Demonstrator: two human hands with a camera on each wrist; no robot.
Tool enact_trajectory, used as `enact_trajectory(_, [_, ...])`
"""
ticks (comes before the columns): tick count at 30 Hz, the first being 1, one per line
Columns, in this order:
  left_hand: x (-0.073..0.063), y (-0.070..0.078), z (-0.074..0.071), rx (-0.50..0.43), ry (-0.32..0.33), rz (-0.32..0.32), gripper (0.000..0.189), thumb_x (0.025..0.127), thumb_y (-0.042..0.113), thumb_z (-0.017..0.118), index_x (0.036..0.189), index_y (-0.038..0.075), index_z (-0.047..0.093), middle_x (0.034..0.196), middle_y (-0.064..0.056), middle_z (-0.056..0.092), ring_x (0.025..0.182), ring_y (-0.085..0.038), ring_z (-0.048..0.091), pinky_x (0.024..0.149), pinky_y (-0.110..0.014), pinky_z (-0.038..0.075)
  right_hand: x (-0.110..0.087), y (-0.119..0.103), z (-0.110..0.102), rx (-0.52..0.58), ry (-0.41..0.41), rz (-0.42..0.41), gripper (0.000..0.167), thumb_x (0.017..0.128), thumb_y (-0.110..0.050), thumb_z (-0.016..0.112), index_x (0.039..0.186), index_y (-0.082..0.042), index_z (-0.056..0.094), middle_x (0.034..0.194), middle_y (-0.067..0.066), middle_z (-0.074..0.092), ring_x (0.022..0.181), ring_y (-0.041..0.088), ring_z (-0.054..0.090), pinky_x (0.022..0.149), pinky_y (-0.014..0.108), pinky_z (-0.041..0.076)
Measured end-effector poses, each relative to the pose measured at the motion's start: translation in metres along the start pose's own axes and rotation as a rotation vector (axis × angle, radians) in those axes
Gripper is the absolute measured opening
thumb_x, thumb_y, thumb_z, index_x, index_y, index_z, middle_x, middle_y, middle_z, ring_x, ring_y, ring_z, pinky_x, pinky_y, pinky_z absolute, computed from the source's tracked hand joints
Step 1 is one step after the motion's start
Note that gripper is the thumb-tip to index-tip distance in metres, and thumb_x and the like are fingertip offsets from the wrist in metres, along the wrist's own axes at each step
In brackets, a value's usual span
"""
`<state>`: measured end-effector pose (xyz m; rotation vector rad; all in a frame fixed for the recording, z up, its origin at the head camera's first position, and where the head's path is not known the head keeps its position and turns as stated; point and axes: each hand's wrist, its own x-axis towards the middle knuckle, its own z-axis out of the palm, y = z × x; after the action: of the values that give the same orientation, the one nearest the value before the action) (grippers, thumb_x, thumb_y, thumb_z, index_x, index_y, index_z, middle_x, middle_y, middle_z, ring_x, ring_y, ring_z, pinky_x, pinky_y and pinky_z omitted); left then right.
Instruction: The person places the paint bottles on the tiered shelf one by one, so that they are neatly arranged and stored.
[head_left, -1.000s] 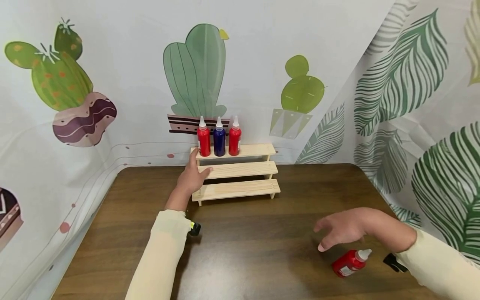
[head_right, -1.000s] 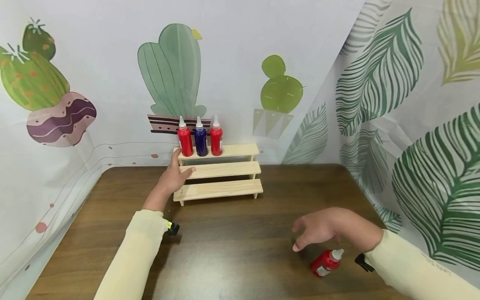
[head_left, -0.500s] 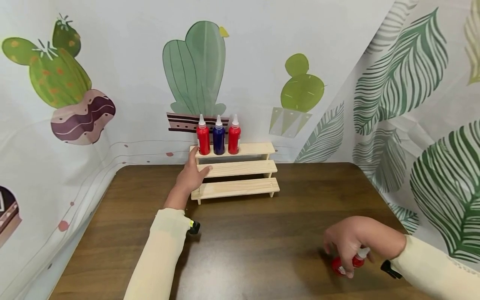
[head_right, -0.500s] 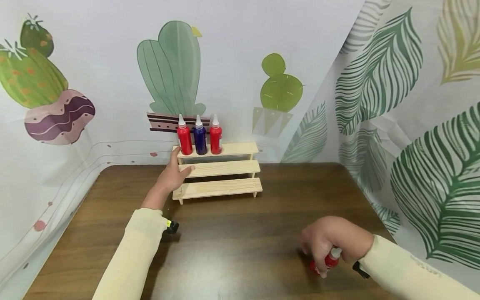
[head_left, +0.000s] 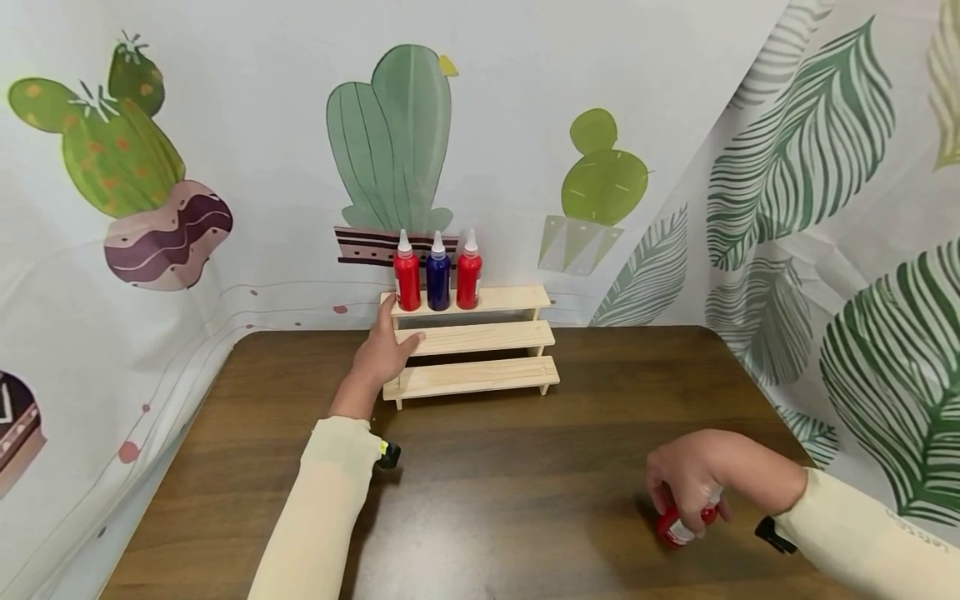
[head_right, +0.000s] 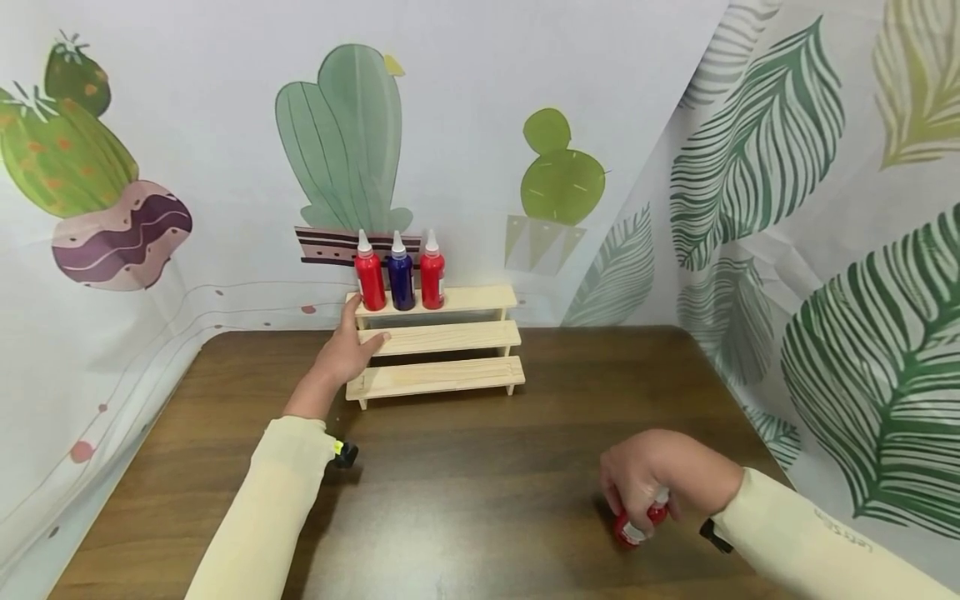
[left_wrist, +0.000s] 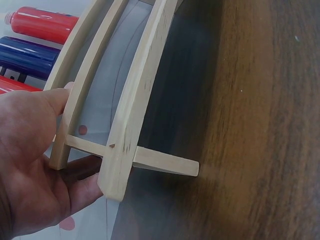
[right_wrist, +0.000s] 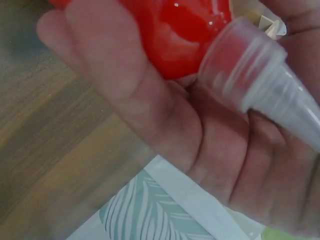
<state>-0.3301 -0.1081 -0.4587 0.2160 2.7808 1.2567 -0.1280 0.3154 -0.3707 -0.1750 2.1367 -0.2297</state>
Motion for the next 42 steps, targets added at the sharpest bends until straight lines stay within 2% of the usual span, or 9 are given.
enact_trajectory(6, [-0.002, -0.001, 0.001, -0.007, 0.002, -0.002, 0.093, 0.108, 0.045, 0.056, 0.169, 0.028, -0.012, 0.175, -0.027, 0.018, 0.157, -0.050, 0.031, 0.122, -0.071, 0.033, -0.001, 0.001, -0.003, -0.004, 0.071, -0.062, 0.042, 0.067, 0.014, 0.077, 0.092, -0.018, 0.067, 0.096, 0.003, 0.062, 0.063, 0.022, 0.064, 0.049, 0.036, 0.056])
enact_trajectory(13, [-0.002, 0.000, 0.000, -0.006, 0.005, 0.006, 0.093, 0.108, 0.044, 0.056, 0.170, 0.026, -0.012, 0.175, -0.026, 0.018, 0.158, -0.049, 0.030, 0.122, -0.072, 0.032, 0.001, 0.003, -0.008, -0.050, 0.248, -0.227, 0.035, 0.073, 0.007, 0.079, 0.093, -0.022, 0.071, 0.095, -0.007, 0.066, 0.082, 0.011, 0.054, 0.066, 0.025, 0.046])
enact_trajectory(16, [-0.002, 0.000, 0.000, -0.011, 0.009, 0.006, 0.093, 0.108, 0.043, 0.057, 0.170, 0.026, -0.011, 0.175, -0.026, 0.018, 0.159, -0.049, 0.029, 0.122, -0.072, 0.031, 0.004, 0.004, -0.008, -0.095, 0.327, -0.323, 0.032, 0.076, 0.001, 0.080, 0.097, -0.023, 0.073, 0.103, -0.009, 0.067, 0.103, 0.021, 0.063, 0.080, 0.030, 0.054])
enact_trajectory(19, [-0.002, 0.001, 0.000, -0.015, 0.012, 0.008, 0.093, 0.108, 0.043, 0.057, 0.170, 0.026, -0.011, 0.175, -0.026, 0.018, 0.159, -0.049, 0.029, 0.122, -0.072, 0.031, 0.010, 0.005, -0.006, -0.105, 0.402, -0.408, 0.030, 0.079, -0.004, 0.082, 0.102, -0.023, 0.074, 0.113, -0.006, 0.068, 0.131, 0.043, 0.059, 0.091, 0.037, 0.058])
enact_trajectory(20, [-0.002, 0.001, -0.001, -0.016, 0.013, 0.009, 0.093, 0.108, 0.044, 0.057, 0.170, 0.026, -0.011, 0.175, -0.026, 0.018, 0.159, -0.049, 0.029, 0.122, -0.072, 0.031, 0.012, 0.005, -0.006, -0.090, 0.427, -0.429, 0.030, 0.080, -0.005, 0.082, 0.103, -0.022, 0.074, 0.114, -0.004, 0.068, 0.131, 0.046, 0.059, 0.091, 0.037, 0.059])
enact_trajectory(26, [-0.001, 0.001, 0.000, -0.017, 0.014, 0.016, 0.093, 0.108, 0.044, 0.057, 0.170, 0.027, -0.011, 0.175, -0.026, 0.018, 0.158, -0.050, 0.029, 0.121, -0.072, 0.032, 0.024, 0.009, -0.010, 0.124, 0.593, -0.508, 0.039, 0.080, -0.007, 0.088, 0.114, -0.012, 0.070, 0.110, 0.004, 0.071, 0.093, 0.015, 0.067, 0.076, 0.023, 0.059])
enact_trajectory(32, [-0.001, -0.001, 0.000, -0.022, 0.014, 0.020, 0.093, 0.108, 0.044, 0.057, 0.170, 0.027, -0.011, 0.175, -0.027, 0.018, 0.159, -0.050, 0.029, 0.122, -0.072, 0.031, 0.030, 0.018, -0.014, 0.354, 0.708, -0.530, 0.047, 0.079, -0.007, 0.092, 0.121, -0.008, 0.071, 0.117, 0.015, 0.075, 0.098, 0.019, 0.071, 0.078, 0.025, 0.062])
enact_trajectory(36, [-0.002, 0.000, 0.000, -0.026, 0.012, 0.022, 0.093, 0.108, 0.043, 0.057, 0.170, 0.027, -0.010, 0.175, -0.026, 0.018, 0.159, -0.050, 0.028, 0.122, -0.072, 0.031, 0.036, 0.023, -0.017, 0.474, 0.845, -0.556, 0.056, 0.077, -0.008, 0.094, 0.127, -0.007, 0.069, 0.123, 0.019, 0.076, 0.100, 0.011, 0.073, 0.078, 0.025, 0.062])
enact_trajectory(42, [-0.002, 0.002, -0.001, -0.034, 0.004, 0.008, 0.092, 0.109, 0.043, 0.057, 0.169, 0.028, -0.011, 0.175, -0.027, 0.018, 0.158, -0.050, 0.030, 0.122, -0.072, 0.031, 0.046, 0.030, -0.022, 0.713, 0.910, -0.675, 0.073, 0.079, 0.004, 0.089, 0.143, -0.009, 0.056, 0.126, -0.006, 0.076, 0.106, 0.002, 0.072, 0.077, 0.027, 0.065])
